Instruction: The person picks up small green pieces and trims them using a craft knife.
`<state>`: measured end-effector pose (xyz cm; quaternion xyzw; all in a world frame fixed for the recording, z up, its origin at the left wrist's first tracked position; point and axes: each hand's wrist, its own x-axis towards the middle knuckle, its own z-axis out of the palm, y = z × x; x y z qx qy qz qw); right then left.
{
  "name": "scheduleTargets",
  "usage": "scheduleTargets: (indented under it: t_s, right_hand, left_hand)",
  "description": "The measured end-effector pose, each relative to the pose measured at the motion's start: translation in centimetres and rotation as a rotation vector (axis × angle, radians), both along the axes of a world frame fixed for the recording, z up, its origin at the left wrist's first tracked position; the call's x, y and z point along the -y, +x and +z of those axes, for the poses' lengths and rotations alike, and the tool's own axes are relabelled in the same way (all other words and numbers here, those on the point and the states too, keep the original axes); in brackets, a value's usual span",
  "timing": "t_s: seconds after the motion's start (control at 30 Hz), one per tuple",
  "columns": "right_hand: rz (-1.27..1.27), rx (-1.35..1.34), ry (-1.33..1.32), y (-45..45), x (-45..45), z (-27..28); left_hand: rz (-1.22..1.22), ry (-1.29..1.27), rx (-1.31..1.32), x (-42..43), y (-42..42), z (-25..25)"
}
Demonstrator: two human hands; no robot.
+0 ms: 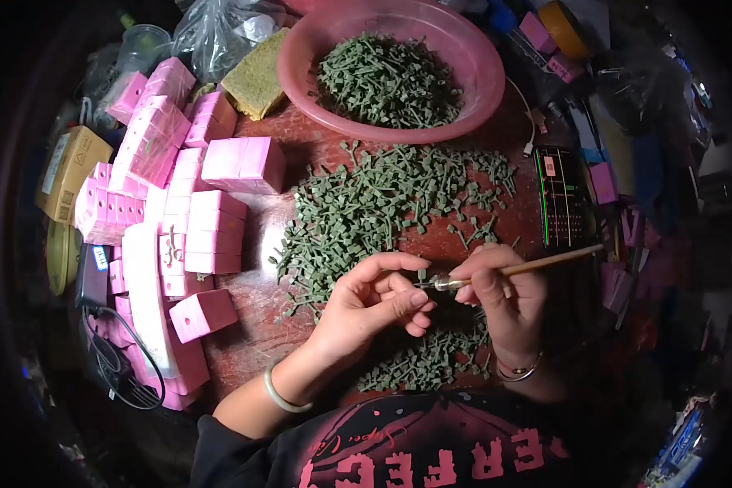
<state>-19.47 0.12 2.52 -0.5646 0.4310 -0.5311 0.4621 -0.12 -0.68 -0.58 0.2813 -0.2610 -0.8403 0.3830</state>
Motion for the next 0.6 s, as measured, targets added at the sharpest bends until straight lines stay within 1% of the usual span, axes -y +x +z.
scheduleTargets:
  t_s: [0.07,0.1,0.2,0.23,0.27,0.33,0.37,0.4,0.47,0.5,0.53,0.6]
  right_hand:
    - [0.023,-0.103,-0.002,0.1,0.0,0.2]
    - [0.024,-0.103,-0.001,0.1,0.0,0.1]
    - [-0.124,-0.270,-0.182,0.3,0.0,-0.1]
    - [-0.087,-0.230,-0.209,0.3,0.1,-0.1]
    - [-0.087,-0.230,-0.208,0.3,0.1,-0.2]
    - [0.006,-0.230,-0.182,0.3,0.2,-0.3]
    - [-0.056,-0.235,-0.207,0.5,0.4,-0.5]
    - [-0.057,-0.237,-0.206,0.5,0.3,-0.4]
    - [-0.189,-0.103,0.035,0.7,0.0,0.2]
    - [-0.176,-0.133,0.124,0.5,0.1,0.0]
    - [-0.176,-0.133,0.125,0.6,0.4,-0.8]
    - [-0.073,-0.420,-0.007,0.9,1.0,-2.6]
  left_hand:
    - [0.015,-0.044,0.028,0.0,-0.1,-0.2]
    - [0.015,-0.044,0.028,0.0,-0.2,-0.2]
    - [0.034,-0.073,0.039,-0.1,-0.2,-0.3]
    - [0.037,-0.082,0.051,-0.1,-0.2,-0.4]
    - [0.040,-0.090,0.063,-0.1,-0.2,-0.4]
    - [0.037,-0.088,0.059,-0.1,-0.1,-0.5]
    - [0.033,-0.088,0.054,-0.1,-0.2,-0.6]
    - [0.032,-0.087,0.052,0.0,-0.2,-0.5]
    - [0.072,-0.035,0.041,0.0,-0.1,-0.4]
    - [0.083,-0.018,0.043,-0.1,0.0,-0.1]
    - [0.083,-0.018,0.043,-0.2,0.0,-0.3]
    - [0.193,-0.090,-0.054,-0.2,0.1,-0.9]
